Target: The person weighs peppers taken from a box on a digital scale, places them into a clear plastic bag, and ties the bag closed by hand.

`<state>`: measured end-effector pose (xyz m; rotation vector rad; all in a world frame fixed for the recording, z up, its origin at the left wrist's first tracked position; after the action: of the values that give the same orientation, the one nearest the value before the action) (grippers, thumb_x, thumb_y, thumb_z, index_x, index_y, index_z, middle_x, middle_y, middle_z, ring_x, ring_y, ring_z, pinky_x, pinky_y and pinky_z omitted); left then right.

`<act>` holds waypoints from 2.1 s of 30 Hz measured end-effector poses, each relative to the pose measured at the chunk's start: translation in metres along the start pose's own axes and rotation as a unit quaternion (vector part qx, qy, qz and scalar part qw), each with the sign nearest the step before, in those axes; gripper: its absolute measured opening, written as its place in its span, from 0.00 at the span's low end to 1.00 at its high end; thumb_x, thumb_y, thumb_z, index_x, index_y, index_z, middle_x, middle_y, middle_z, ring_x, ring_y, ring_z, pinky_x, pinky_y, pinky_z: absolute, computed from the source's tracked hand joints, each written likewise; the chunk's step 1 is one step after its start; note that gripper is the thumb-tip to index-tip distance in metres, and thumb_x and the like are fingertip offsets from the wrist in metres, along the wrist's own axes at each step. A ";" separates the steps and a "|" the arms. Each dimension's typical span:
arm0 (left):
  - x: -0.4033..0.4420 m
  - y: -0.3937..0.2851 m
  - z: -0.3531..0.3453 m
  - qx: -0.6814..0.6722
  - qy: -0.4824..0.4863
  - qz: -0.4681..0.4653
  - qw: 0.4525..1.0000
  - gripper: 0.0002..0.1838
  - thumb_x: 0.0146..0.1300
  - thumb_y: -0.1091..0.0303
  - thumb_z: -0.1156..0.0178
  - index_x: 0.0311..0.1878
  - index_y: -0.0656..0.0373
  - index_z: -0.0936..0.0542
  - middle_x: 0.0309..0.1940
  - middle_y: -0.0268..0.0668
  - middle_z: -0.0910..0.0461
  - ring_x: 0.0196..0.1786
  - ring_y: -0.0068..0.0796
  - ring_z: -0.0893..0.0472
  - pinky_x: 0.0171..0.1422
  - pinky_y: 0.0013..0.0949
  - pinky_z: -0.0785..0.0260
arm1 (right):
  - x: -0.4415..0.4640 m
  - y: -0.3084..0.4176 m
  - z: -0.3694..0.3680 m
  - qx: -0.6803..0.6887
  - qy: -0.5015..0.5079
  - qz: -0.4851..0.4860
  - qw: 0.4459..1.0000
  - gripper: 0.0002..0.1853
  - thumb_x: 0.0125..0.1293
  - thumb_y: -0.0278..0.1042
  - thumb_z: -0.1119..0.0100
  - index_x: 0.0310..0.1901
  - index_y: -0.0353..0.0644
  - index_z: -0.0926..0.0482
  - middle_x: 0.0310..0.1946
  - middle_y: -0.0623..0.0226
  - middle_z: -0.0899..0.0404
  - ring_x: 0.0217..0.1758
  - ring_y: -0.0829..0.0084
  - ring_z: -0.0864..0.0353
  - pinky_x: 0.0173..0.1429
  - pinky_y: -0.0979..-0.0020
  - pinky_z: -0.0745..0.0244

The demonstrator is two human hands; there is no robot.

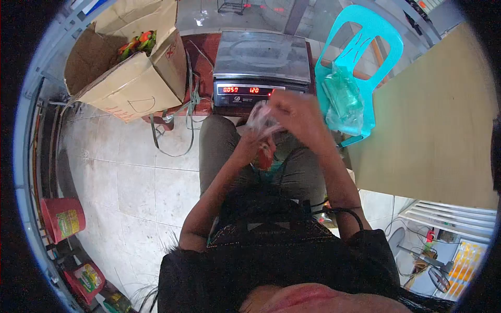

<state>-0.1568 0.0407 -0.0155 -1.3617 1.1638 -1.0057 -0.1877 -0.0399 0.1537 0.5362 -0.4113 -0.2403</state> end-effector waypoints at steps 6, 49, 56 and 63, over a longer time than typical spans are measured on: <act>0.002 0.013 0.012 -0.042 -0.079 -0.055 0.994 0.11 0.72 0.65 0.52 0.34 0.59 0.26 0.29 0.32 0.23 0.32 0.20 0.25 0.39 0.27 0.32 | -0.020 -0.074 0.040 0.363 -0.139 -0.086 0.917 0.14 0.60 0.36 0.36 0.45 0.41 0.22 0.35 0.73 0.22 0.35 0.79 0.26 0.39 0.75 0.32; 0.033 -0.023 0.039 0.215 -0.281 -0.105 0.929 0.12 0.62 0.71 0.47 0.49 0.61 0.24 0.32 0.48 0.19 0.38 0.53 0.19 0.39 0.46 0.30 | -0.021 0.059 0.064 -0.067 -0.122 0.060 0.988 0.18 0.56 0.31 0.36 0.50 0.44 0.22 0.47 0.61 0.20 0.54 0.61 0.24 0.64 0.56 0.37; 0.030 -0.030 0.034 0.300 -0.215 -0.123 0.921 0.21 0.53 0.76 0.41 0.53 0.57 0.26 0.39 0.51 0.20 0.45 0.55 0.20 0.46 0.49 0.30 | -0.023 -0.017 -0.045 -0.186 0.000 0.107 0.977 0.25 0.57 0.31 0.41 0.59 0.50 0.29 0.49 0.56 0.21 0.57 0.55 0.25 0.67 0.47 0.40; 0.036 -0.020 0.024 0.428 -0.102 -0.142 0.887 0.14 0.52 0.75 0.41 0.44 0.59 0.25 0.37 0.44 0.22 0.43 0.52 0.23 0.47 0.47 0.32 | -0.033 -0.036 -0.018 -0.121 0.113 -0.016 0.986 0.08 0.59 0.30 0.46 0.40 0.42 0.27 0.29 0.50 0.22 0.38 0.46 0.21 0.40 0.48 0.30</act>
<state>-0.1246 0.0091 0.0011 -0.8802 0.2616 -1.3284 -0.2136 -0.0512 0.1095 0.3257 -0.1503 -0.2544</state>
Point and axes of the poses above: each hand's wrist, its own x-axis towards the middle knuckle, its own z-axis out of the back of the hand, y = z × x, the point moved 9 cm from there along x, towards the middle knuckle
